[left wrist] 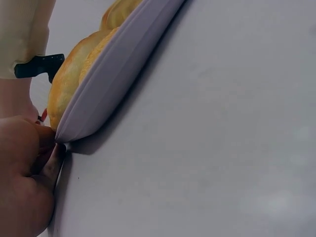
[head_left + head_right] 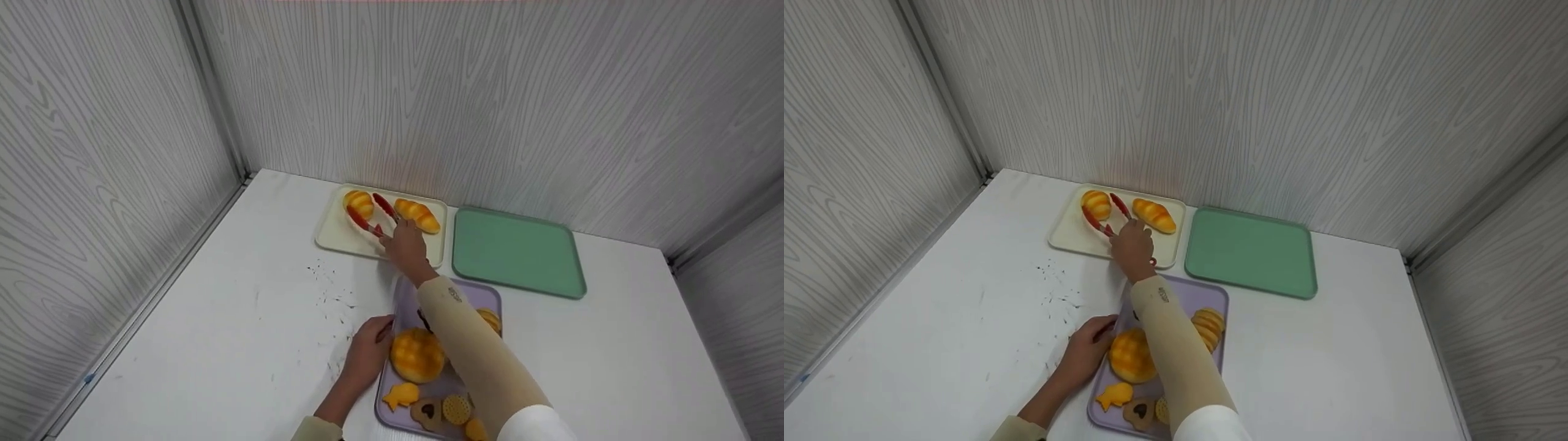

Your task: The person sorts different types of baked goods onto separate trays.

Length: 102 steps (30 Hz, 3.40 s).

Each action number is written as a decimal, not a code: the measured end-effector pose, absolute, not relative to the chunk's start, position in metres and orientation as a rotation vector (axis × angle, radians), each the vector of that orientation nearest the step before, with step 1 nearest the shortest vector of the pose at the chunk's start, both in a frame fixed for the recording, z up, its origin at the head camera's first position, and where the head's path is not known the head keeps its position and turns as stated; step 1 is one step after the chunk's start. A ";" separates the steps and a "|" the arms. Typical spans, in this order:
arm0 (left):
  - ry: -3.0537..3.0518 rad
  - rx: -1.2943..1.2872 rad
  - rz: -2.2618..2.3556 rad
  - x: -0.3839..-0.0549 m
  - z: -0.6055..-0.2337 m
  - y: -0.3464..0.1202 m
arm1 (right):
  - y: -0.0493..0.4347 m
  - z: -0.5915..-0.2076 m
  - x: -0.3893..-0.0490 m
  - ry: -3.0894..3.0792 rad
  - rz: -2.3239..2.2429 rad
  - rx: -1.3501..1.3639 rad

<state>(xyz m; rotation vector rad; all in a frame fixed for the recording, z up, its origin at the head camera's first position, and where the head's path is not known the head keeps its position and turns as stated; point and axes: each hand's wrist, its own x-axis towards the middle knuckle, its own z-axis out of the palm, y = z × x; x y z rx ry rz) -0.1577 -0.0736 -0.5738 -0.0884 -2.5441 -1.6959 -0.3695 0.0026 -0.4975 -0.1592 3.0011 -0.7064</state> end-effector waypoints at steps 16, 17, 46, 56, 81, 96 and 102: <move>-2.544 -0.096 -1.725 -0.167 -0.569 -0.075 | 0.067 -0.452 -0.305 3.057 -0.733 -0.434; -2.545 -0.091 -1.730 -0.167 -0.569 -0.076 | 0.071 -0.451 -0.299 3.055 -0.739 -0.454; -2.511 -0.045 -1.716 -0.178 -0.571 -0.084 | 0.197 -0.477 -0.142 2.958 -0.915 -0.173; -2.516 -0.078 -1.711 -0.179 -0.569 -0.080 | 0.237 -0.473 -0.110 2.958 -0.853 0.086; -2.561 -0.031 -1.696 -0.177 -0.568 -0.077 | 0.239 -0.478 -0.112 2.870 -0.778 0.225; -2.544 -0.042 -1.698 -0.177 -0.566 -0.077 | 0.230 -0.486 -0.117 2.990 -0.665 0.158; -2.541 -0.042 -1.692 -0.177 -0.566 -0.078 | 0.231 -0.491 -0.102 3.001 -0.546 0.197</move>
